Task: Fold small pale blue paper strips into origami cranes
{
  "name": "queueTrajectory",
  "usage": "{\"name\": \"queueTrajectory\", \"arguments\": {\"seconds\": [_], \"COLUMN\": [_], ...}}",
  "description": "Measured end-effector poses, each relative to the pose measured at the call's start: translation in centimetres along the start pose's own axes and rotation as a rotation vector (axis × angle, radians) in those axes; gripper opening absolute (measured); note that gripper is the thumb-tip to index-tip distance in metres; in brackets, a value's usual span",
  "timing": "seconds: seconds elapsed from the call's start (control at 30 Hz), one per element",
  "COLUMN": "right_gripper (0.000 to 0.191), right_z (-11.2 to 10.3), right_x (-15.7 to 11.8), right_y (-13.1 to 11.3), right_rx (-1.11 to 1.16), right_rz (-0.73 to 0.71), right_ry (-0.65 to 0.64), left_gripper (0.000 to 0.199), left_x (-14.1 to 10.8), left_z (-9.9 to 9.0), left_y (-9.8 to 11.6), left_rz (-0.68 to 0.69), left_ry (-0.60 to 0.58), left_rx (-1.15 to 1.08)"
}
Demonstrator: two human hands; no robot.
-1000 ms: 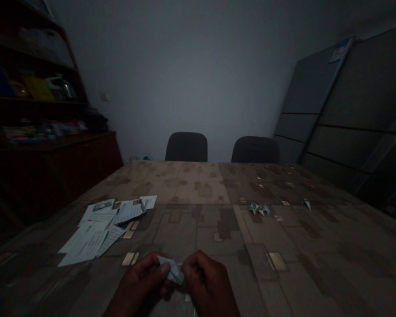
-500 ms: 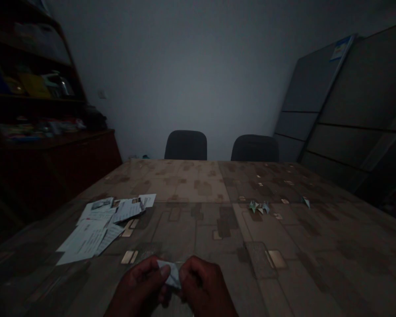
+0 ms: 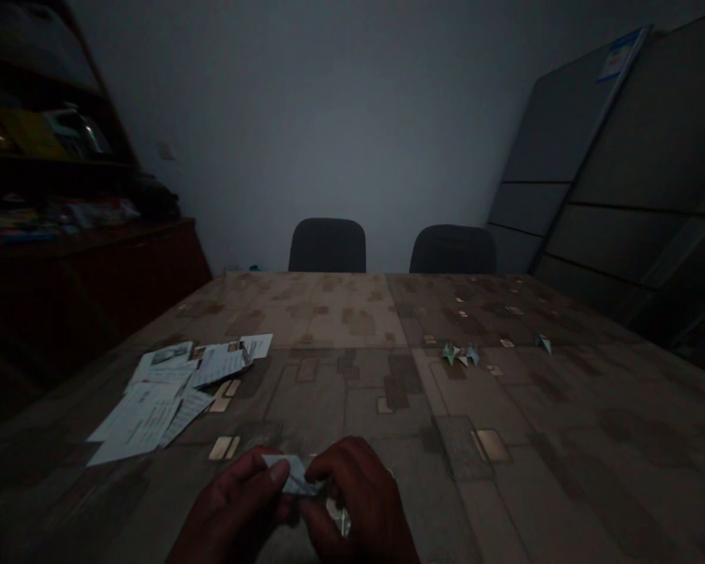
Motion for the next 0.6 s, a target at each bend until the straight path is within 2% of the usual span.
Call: {"name": "queueTrajectory", "arguments": {"seconds": [0.13,0.33,0.6], "right_gripper": [0.013,0.010,0.009], "right_z": [-0.10,-0.24,-0.56], "right_x": [0.04,-0.03,0.24], "right_y": [-0.09,0.17,-0.05], "right_rx": [-0.022,-0.035,0.123], "right_rz": [-0.042,-0.018,0.165], "right_ry": [0.011,-0.006,-0.009], "left_gripper": [0.042,0.043,0.044], "left_x": [-0.11,-0.18,-0.15], "left_z": [0.03,0.16,0.14], "left_y": [-0.24,-0.27,-0.28], "left_rz": [-0.029,-0.025,-0.028], "left_ry": [0.006,-0.021,-0.014], "left_rx": [-0.034,-0.014,-0.011]}}
Point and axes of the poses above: each hand's wrist, its own x-axis towards the middle knuckle, its own z-axis out of the palm, y = z × x, the point moved 1 cm from there along x, towards the middle knuckle, and after that the axes turned 3 degrees about z, right-handed, at the moved point
